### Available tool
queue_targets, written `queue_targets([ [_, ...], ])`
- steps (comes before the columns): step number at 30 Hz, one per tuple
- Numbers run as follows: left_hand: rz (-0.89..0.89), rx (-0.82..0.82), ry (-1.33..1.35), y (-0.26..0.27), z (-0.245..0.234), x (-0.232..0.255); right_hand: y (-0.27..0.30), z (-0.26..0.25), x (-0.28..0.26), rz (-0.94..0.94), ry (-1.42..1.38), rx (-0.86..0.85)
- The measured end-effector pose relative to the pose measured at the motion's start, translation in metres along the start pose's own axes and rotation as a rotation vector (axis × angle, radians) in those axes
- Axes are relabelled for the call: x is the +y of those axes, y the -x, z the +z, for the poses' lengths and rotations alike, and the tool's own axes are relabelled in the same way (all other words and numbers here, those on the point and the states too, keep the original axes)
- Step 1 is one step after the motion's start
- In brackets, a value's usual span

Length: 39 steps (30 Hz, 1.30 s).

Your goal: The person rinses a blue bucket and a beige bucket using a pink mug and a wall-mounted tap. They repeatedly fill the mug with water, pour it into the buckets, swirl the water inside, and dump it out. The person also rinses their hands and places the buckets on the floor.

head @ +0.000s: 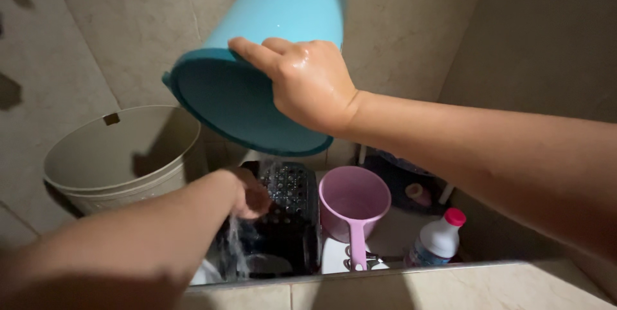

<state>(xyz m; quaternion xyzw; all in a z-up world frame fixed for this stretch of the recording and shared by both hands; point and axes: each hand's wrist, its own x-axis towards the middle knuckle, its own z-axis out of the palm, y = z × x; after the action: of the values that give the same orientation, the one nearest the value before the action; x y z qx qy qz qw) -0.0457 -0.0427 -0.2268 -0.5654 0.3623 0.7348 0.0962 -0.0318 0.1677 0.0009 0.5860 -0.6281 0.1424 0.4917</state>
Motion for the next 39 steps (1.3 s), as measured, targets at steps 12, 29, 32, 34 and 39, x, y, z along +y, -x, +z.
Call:
queue_targets([
  [12,0.601,0.003,-0.681,0.05,-0.044,0.028,0.008,-0.01,0.022,0.474,-0.27,0.082],
  [29,0.377,-0.515,0.006,0.12,-0.075,0.028,0.021,-0.04,-0.002,0.082,-0.098,0.109],
  [32,0.377,-0.561,0.056,0.12,-0.071,0.029,0.022,-0.044,-0.008,0.022,-0.08,0.104],
  [34,0.399,-0.528,0.094,0.126,-0.07,0.024,0.022,-0.048,-0.011,-0.001,-0.058,0.097],
  [39,0.391,-0.505,0.144,0.143,-0.068,0.01,0.025,-0.055,-0.015,-0.053,-0.063,0.097],
])
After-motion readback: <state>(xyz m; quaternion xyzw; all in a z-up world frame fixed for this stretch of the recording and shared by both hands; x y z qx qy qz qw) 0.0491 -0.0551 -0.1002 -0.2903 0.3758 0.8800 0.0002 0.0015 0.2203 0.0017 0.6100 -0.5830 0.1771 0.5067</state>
